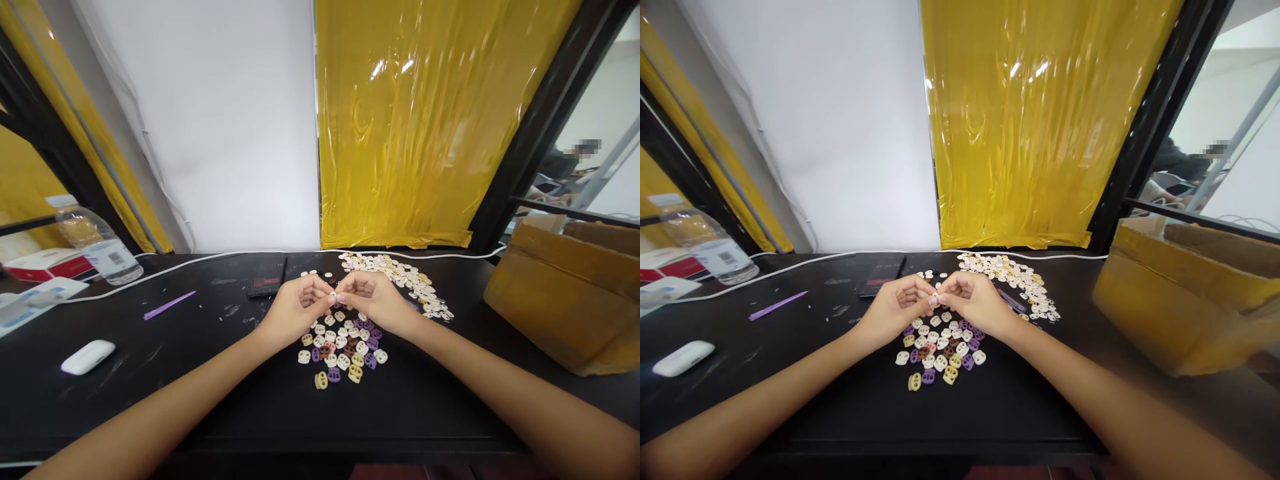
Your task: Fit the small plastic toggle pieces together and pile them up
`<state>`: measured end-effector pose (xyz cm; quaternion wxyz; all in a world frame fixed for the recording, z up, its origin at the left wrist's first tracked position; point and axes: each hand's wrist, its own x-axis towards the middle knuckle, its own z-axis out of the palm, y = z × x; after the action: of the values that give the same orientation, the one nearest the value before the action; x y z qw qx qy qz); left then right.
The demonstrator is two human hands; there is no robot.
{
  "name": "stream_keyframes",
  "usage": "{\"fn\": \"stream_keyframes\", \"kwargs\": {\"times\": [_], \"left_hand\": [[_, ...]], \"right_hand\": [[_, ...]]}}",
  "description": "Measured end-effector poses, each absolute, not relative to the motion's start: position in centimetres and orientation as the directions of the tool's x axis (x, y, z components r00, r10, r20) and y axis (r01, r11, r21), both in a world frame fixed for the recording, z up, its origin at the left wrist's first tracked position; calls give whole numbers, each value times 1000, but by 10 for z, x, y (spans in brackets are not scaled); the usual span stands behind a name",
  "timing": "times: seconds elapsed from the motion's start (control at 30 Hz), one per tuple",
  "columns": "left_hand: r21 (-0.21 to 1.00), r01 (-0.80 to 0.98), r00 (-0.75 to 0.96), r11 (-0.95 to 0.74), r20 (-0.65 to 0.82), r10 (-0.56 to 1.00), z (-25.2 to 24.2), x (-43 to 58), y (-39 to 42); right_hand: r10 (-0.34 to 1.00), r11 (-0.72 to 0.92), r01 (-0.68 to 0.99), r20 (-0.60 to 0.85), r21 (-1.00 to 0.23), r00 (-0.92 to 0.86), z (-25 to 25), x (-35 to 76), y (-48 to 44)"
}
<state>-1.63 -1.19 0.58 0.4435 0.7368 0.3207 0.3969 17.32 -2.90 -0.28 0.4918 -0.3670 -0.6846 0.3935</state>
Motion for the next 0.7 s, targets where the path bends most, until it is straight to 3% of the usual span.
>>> {"fn": "stream_keyframes", "kwargs": {"times": [0.13,0.23,0.37,0.5,0.7], "left_hand": [[801,238,495,-549,387,778,9,-21,-7],[709,345,591,-615,344,729,4,-26,-2],[630,362,680,-687,325,657,-3,-27,3],[534,422,642,-732,394,658,1,-31,9],[367,593,566,-717,443,695,-2,-47,32]], "right_hand": [[873,487,232,459,-842,-168,4,196,-15],[866,480,473,483,-739,-125,1,215,-4],[884,428,713,420,-555,-204,-6,224,2],[880,451,757,375,-473,-291,-11,219,1],[915,391,774,305,-498,-266,-13,216,1]]}}
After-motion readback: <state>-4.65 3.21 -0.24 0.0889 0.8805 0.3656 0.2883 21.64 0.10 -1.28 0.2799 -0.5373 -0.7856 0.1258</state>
